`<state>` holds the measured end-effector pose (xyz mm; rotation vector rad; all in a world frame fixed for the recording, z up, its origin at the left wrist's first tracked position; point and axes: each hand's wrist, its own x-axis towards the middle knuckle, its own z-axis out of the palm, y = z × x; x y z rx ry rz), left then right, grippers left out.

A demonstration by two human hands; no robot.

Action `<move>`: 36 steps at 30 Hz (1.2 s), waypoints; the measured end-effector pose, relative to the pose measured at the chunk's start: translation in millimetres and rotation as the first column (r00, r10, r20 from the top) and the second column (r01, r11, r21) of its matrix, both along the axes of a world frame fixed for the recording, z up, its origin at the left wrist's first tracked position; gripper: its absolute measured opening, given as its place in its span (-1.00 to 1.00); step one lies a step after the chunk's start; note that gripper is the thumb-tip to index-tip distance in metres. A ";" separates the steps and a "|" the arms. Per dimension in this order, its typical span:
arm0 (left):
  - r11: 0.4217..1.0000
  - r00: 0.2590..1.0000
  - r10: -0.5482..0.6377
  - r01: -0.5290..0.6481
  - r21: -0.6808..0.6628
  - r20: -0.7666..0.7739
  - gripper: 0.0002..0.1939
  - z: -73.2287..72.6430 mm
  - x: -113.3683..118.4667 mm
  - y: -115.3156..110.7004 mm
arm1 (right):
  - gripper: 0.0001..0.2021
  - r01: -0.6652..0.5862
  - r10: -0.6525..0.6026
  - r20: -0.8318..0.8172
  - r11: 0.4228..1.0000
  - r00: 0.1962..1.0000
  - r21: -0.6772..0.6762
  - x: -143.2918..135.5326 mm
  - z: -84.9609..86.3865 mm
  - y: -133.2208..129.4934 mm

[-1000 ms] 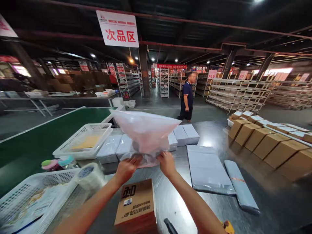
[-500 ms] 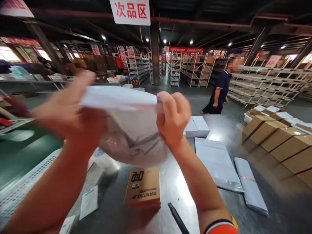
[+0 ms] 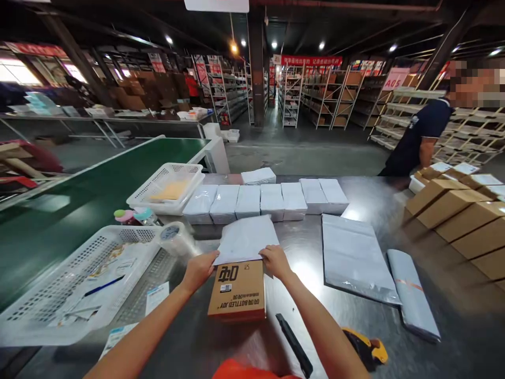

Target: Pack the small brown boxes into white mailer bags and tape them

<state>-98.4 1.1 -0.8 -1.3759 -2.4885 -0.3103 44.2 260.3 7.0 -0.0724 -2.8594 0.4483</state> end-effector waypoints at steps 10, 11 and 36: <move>0.907 0.947 -0.150 0.247 0.342 -0.286 -0.77 12.2 75.4 -42.4 | -0.80 -0.089 0.141 -0.501 0.988 0.854 0.125 91.5 18.0 -48.8; 0.897 0.949 -0.157 0.253 0.363 -0.275 -0.77 13.4 82.9 -46.3 | -0.81 -0.084 0.133 -0.503 0.989 0.854 0.118 99.3 15.1 -56.3; 0.860 0.955 -0.289 0.292 0.419 -0.071 -0.85 8.3 118.9 -74.5 | -0.77 -0.208 0.332 -0.432 0.928 0.839 0.309 131.3 3.3 -73.4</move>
